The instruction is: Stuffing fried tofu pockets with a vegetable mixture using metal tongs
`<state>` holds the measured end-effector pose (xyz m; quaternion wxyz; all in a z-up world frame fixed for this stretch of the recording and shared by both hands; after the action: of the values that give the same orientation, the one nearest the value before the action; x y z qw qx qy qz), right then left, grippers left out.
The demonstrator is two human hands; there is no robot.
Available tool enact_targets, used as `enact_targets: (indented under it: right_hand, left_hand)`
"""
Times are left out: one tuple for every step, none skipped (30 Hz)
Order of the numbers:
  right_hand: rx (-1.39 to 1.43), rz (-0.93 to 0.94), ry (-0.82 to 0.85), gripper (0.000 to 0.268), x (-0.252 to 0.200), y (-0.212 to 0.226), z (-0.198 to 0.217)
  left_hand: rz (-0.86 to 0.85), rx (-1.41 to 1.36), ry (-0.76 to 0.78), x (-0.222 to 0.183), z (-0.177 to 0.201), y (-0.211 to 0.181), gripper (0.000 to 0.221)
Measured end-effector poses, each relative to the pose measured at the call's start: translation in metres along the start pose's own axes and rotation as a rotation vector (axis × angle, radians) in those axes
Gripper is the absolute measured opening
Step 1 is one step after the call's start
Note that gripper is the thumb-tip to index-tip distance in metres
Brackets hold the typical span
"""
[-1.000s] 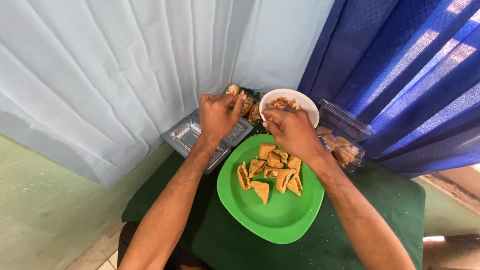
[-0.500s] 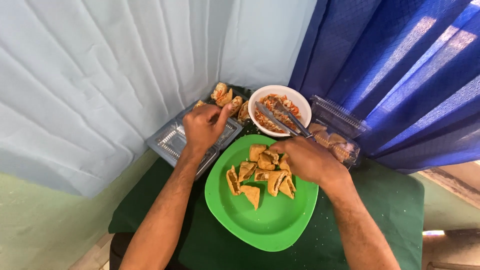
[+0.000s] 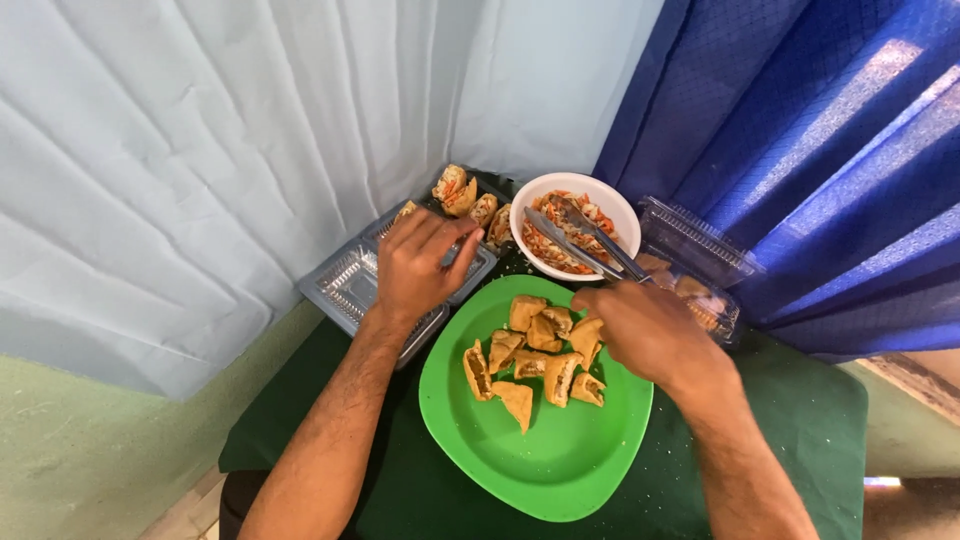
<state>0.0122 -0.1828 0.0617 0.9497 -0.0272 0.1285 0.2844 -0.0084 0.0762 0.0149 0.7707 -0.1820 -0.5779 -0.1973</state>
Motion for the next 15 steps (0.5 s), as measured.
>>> enact_targets:
  right_hand:
    - [-0.004, 0.002, -0.002, 0.025, -0.007, 0.001, 0.011]
    - [0.049, 0.007, -0.033, 0.024, -0.014, 0.003, 0.023]
    - [0.101, 0.011, -0.063, 0.023, -0.021, 0.004, 0.035]
    - [0.097, 0.012, -0.064, 0.023, -0.027, 0.007, 0.040]
    - [0.175, 0.062, -0.174, 0.021, -0.032, 0.010, 0.049]
    - [0.253, 0.111, -0.285, 0.018, -0.038, 0.013, 0.058]
    - [0.248, 0.117, -0.285, 0.018, -0.029, 0.012, 0.046]
    - [0.387, 0.142, -0.425, 0.019, -0.023, 0.009, 0.040]
    - [0.529, 0.166, -0.565, 0.019, -0.016, 0.007, 0.032]
    - [0.528, 0.171, -0.564, 0.019, -0.003, 0.010, 0.019]
    - [0.619, 0.075, -0.677, 0.016, 0.009, 0.009, 0.008]
    - [0.710, -0.021, -0.789, 0.014, 0.021, 0.007, -0.003]
    - [0.712, -0.019, -0.790, 0.014, 0.028, 0.012, -0.011]
    - [0.849, -0.001, -0.809, 0.012, 0.034, 0.015, -0.020]
    - [0.986, 0.017, -0.827, 0.011, 0.041, 0.016, -0.027]
  left_hand:
    - [0.000, 0.003, -0.004, 0.002, 0.001, -0.001, 0.004]
    - [-0.004, -0.016, -0.003, 0.003, 0.003, -0.002, 0.005]
    - [-0.007, -0.036, -0.003, 0.004, 0.004, -0.004, 0.007]
    - [-0.005, -0.034, -0.007, 0.004, 0.003, -0.004, 0.007]
    - [-0.021, -0.046, -0.009, 0.004, 0.002, -0.004, 0.008]
    - [-0.036, -0.058, -0.011, 0.004, 0.002, -0.005, 0.009]
    - [-0.034, -0.052, -0.015, 0.004, 0.002, -0.006, 0.009]
    - [-0.025, -0.090, -0.003, 0.003, 0.001, -0.008, 0.010]
    - [-0.016, -0.129, 0.011, 0.003, 0.001, -0.009, 0.011]
    - [-0.015, -0.125, 0.009, 0.002, 0.002, -0.011, 0.011]
    - [-0.028, -0.150, 0.028, 0.004, 0.003, -0.012, 0.011]
    - [-0.042, -0.176, 0.046, 0.005, 0.003, -0.014, 0.012]
    - [-0.044, -0.174, 0.046, 0.004, 0.003, -0.015, 0.012]
    - [-0.021, -0.199, 0.090, 0.003, 0.003, -0.016, 0.018]
    - [0.001, -0.224, 0.132, 0.003, 0.000, -0.017, 0.030]
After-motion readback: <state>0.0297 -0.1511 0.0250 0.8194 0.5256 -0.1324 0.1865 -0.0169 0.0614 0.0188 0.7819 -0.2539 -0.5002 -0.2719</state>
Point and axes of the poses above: each hand's wrist, its own x-axis towards the middle knuckle, its own z-axis out of the back of the hand, y = z × x, the point moved 3 cm from there along x, towards the middle knuckle, and after that the axes turned 3 degrees about -z, right-handed, at the moved point
